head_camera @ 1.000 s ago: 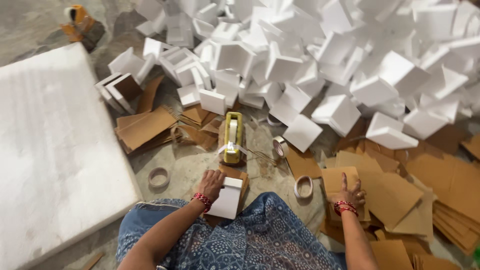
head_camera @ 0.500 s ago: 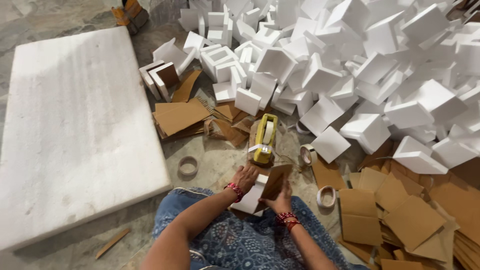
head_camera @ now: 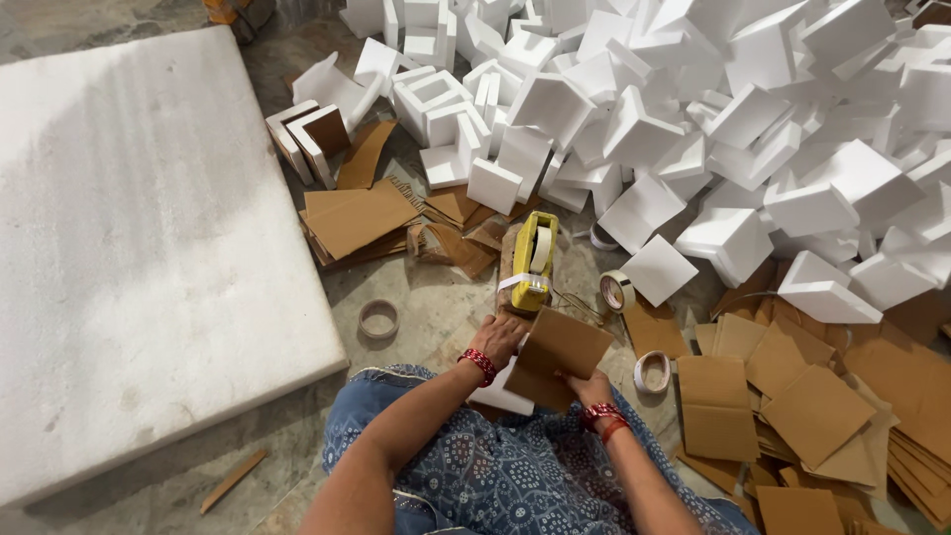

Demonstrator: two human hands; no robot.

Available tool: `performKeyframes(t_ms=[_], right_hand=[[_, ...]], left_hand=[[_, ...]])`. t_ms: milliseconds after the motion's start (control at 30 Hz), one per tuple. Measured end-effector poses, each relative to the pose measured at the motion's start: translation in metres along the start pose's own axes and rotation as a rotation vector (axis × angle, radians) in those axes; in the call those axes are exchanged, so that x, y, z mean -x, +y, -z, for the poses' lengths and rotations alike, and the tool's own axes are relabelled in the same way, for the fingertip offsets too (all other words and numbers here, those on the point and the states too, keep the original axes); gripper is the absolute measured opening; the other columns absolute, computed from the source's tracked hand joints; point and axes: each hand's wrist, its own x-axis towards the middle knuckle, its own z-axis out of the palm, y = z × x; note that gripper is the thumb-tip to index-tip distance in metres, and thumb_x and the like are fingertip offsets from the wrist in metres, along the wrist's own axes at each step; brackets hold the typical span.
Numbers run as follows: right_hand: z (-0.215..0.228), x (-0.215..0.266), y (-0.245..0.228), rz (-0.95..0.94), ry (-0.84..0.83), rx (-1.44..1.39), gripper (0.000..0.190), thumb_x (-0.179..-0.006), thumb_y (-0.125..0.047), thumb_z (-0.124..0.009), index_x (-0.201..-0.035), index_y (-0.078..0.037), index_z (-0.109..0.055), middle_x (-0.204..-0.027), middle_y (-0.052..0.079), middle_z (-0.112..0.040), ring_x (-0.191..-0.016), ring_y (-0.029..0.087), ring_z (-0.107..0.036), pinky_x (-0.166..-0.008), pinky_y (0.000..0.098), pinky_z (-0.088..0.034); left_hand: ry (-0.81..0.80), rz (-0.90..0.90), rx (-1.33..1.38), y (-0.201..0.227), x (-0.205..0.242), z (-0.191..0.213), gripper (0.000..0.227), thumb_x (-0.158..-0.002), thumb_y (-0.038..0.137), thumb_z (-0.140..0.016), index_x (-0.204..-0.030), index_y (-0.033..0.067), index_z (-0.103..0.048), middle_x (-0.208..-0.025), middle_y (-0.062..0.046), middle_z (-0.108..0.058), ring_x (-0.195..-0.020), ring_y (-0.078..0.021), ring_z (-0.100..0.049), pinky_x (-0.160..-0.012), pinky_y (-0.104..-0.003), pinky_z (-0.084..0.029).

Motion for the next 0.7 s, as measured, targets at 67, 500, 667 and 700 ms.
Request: performKeyframes(t_ms=[67,500,667,700], right_hand=[[0.013,0.000,-0.003,-0.034,-0.239,-0.093,0.023,-0.085,-0.009,-0.080,-0.103,0.004,-0.077,-0.095,0.009,-0.081,-0.086,0.018,-0.073,-0.077,0.0306,-0.059],[-0.049,-0.013,0.008,0.056,-0.126,-0.236,0.038,-0.071,-0.003,-0.086,-0.106,0.002,-0.073,-0.100,0.011,-0.080,-0.090,0.024,-0.076,-0.081,0.0371,-0.065],[-0.061,-0.030,0.055,0.027,-0.074,-0.527,0.033,-0.075,-0.016,-0.080,-0.102,-0.001,-0.068,-0.107,0.016,-0.073,-0.097,0.032,-0.072,-0.086,0.0511,-0.060],[-0.066,-0.034,0.058,-0.059,-0.103,-1.031,0.032,-0.076,-0.019,-0.078,-0.101,-0.002,-0.067,-0.108,0.017,-0.071,-0.099,0.035,-0.071,-0.087,0.0545,-0.060]], left_hand=[[0.010,-0.014,0.028,-0.005,-0.001,-0.003,0.035,-0.085,0.019,-0.066,-0.119,0.0140,-0.066,-0.115,-0.004,-0.067,-0.111,-0.0224,-0.058,-0.097,-0.040,-0.041],[-0.178,0.001,0.218,-0.026,-0.012,-0.011,0.048,-0.085,0.021,-0.070,-0.132,0.0219,-0.063,-0.137,-0.005,-0.061,-0.133,-0.0257,-0.050,-0.108,-0.047,-0.038],[-0.401,0.096,0.285,-0.027,-0.022,-0.004,0.050,-0.090,0.040,-0.072,-0.136,0.0254,-0.059,-0.137,-0.006,-0.060,-0.134,-0.0282,-0.047,-0.108,-0.050,-0.038],[-0.396,0.096,0.295,-0.025,-0.023,-0.010,0.046,-0.093,0.043,-0.069,-0.135,0.0265,-0.060,-0.136,-0.007,-0.061,-0.132,-0.0289,-0.050,-0.107,-0.050,-0.040]])
